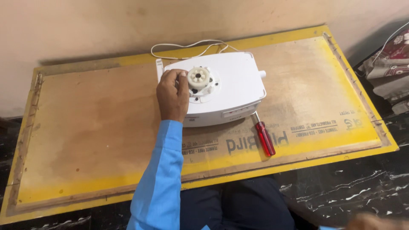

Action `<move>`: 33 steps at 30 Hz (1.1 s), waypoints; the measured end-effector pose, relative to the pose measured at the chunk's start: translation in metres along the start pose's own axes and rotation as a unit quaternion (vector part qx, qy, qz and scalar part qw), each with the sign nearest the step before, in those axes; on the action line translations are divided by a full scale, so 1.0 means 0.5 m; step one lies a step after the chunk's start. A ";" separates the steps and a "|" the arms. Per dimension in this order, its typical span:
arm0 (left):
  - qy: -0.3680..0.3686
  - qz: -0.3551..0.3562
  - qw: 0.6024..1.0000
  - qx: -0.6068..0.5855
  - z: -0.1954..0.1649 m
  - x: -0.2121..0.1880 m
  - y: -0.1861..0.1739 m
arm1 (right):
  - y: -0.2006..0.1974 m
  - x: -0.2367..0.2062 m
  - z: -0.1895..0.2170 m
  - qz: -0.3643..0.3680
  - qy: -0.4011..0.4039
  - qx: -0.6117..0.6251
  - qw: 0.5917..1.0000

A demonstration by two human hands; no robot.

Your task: The person works on the underside of a white electric appliance base placed on a wooden board, using a red-handled screwdriver to loosen screws and turning a white plastic blade assembly by hand to detach and reattach it. At the end the person flips the appliance and presses its control buttons.

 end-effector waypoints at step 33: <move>0.025 0.006 1.000 0.003 -0.010 0.006 0.005 | 0.427 -0.046 -0.159 0.584 0.256 -0.255 0.726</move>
Point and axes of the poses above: each hand's wrist, its own x-axis towards the middle knuckle, its own y-axis out of the palm, z = x × y, the point moved 7 cm from there along x, towards the middle knuckle, and after that the axes turned 3 degrees about y, right-handed, at the moved point
